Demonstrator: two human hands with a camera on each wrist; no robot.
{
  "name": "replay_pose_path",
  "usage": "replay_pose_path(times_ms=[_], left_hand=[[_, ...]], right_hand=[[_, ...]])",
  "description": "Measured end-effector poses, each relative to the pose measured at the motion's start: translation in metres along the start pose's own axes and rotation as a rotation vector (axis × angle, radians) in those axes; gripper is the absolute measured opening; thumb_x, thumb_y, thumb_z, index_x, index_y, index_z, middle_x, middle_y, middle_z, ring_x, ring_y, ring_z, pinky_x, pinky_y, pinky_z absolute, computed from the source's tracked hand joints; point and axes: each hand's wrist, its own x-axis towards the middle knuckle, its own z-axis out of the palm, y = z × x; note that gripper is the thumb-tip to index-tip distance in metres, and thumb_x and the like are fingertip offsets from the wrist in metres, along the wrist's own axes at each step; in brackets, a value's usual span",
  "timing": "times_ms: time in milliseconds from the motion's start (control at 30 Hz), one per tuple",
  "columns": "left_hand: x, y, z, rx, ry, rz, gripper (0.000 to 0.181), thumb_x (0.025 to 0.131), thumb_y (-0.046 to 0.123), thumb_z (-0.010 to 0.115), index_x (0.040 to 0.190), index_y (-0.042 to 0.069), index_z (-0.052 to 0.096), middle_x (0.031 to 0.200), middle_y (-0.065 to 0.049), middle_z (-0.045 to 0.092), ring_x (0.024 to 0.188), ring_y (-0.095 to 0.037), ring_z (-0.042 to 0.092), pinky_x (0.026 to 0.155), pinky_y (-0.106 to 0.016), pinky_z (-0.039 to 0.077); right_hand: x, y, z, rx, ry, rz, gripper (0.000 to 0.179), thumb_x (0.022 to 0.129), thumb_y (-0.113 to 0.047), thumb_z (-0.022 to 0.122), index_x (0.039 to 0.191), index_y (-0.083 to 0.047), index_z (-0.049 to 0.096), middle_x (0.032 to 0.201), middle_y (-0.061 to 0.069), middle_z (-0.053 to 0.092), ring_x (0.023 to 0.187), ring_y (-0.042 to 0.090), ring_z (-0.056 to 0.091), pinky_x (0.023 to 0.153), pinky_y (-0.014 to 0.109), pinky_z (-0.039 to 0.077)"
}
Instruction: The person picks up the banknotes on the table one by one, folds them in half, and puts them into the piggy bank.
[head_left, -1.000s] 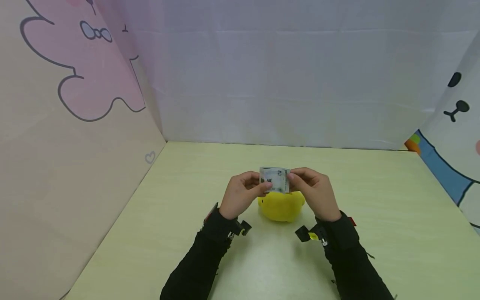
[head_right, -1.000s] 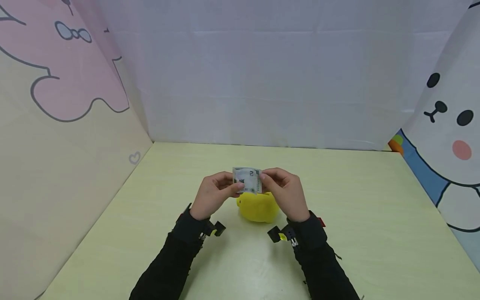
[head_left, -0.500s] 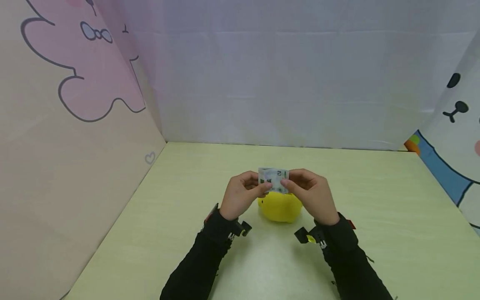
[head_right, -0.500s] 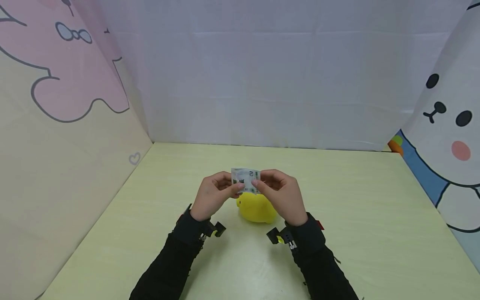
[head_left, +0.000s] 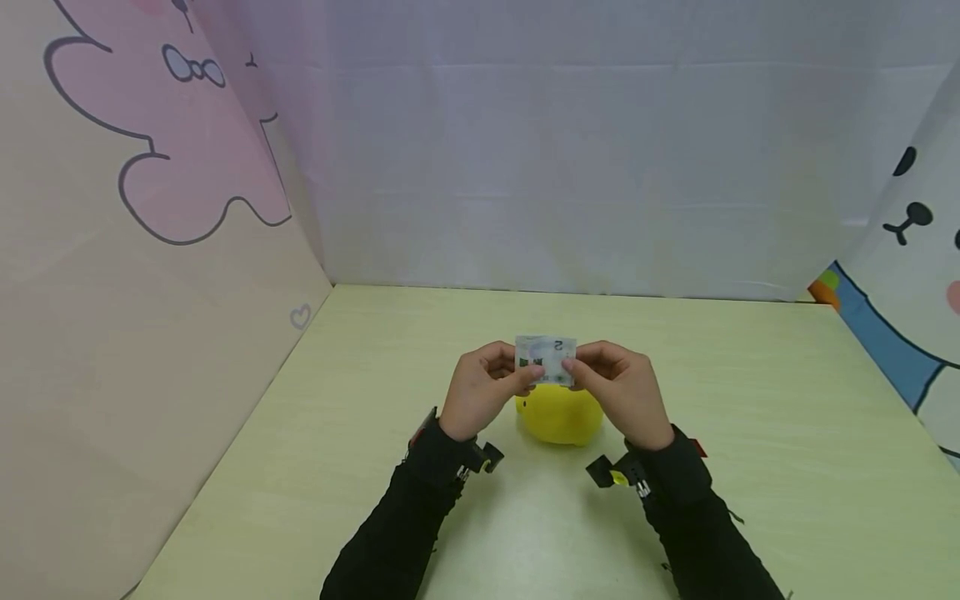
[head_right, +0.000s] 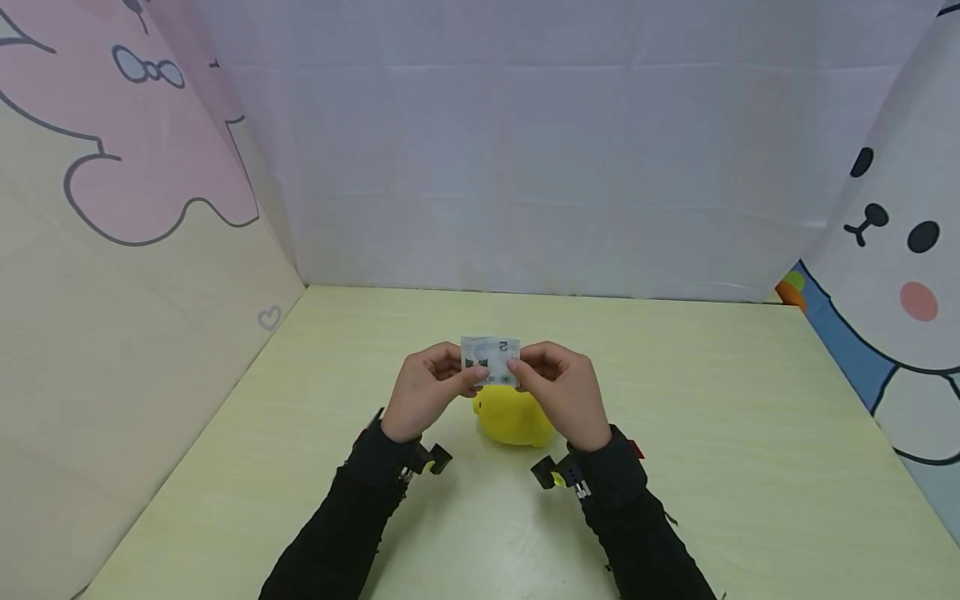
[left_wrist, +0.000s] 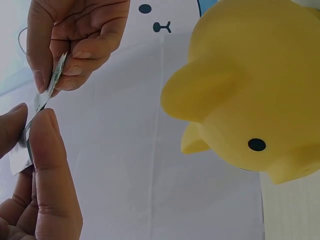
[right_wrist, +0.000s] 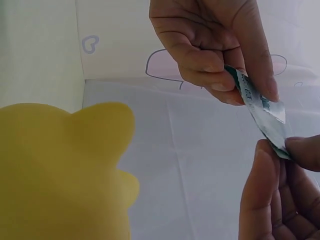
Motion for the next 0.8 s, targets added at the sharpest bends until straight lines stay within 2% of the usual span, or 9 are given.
replay_pose_path(times_ms=[133,367,633,800], left_hand=[[0.0003,-0.0005,0.0001,0.001,0.002,-0.007,0.018,0.090,0.010,0.070,0.102,-0.002,0.067,0.092,-0.023,0.069,0.069,-0.009,0.063,0.071,-0.032,0.060],[0.0017,-0.0026,-0.0007,-0.014,-0.001,-0.027,0.018,0.090,0.012,0.071,0.102,-0.001,0.067,0.092,-0.023,0.069,0.069,-0.010,0.064,0.070,-0.027,0.059],[0.0029,-0.0051,-0.0015,-0.029,0.002,-0.035,0.017,0.090,0.011,0.070,0.102,-0.002,0.067,0.090,-0.023,0.069,0.069,-0.011,0.065,0.068,-0.027,0.060],[0.0031,-0.0025,-0.0017,-0.036,0.007,-0.040,0.019,0.092,0.012,0.069,0.105,-0.002,0.068,0.099,-0.022,0.070,0.077,-0.015,0.069,0.073,-0.029,0.061]], right_hand=[[0.0003,0.0002,0.0000,0.010,0.000,0.009,0.018,0.093,-0.010,0.066,0.103,0.006,0.069,0.097,0.023,0.068,0.069,0.014,0.061,0.070,0.020,0.057],[0.0013,0.0016,0.0002,0.025,-0.011,0.017,0.019,0.094,-0.010,0.065,0.103,0.007,0.069,0.097,0.023,0.068,0.069,0.013,0.062,0.070,0.021,0.057],[0.0025,0.0037,-0.0009,0.052,-0.038,0.015,0.020,0.095,-0.010,0.064,0.103,0.007,0.068,0.094,0.017,0.069,0.070,0.013,0.062,0.071,0.021,0.058],[0.0032,0.0037,-0.0013,0.052,-0.033,0.007,0.019,0.095,-0.009,0.064,0.103,0.008,0.068,0.094,0.019,0.069,0.069,0.013,0.062,0.070,0.022,0.058]])
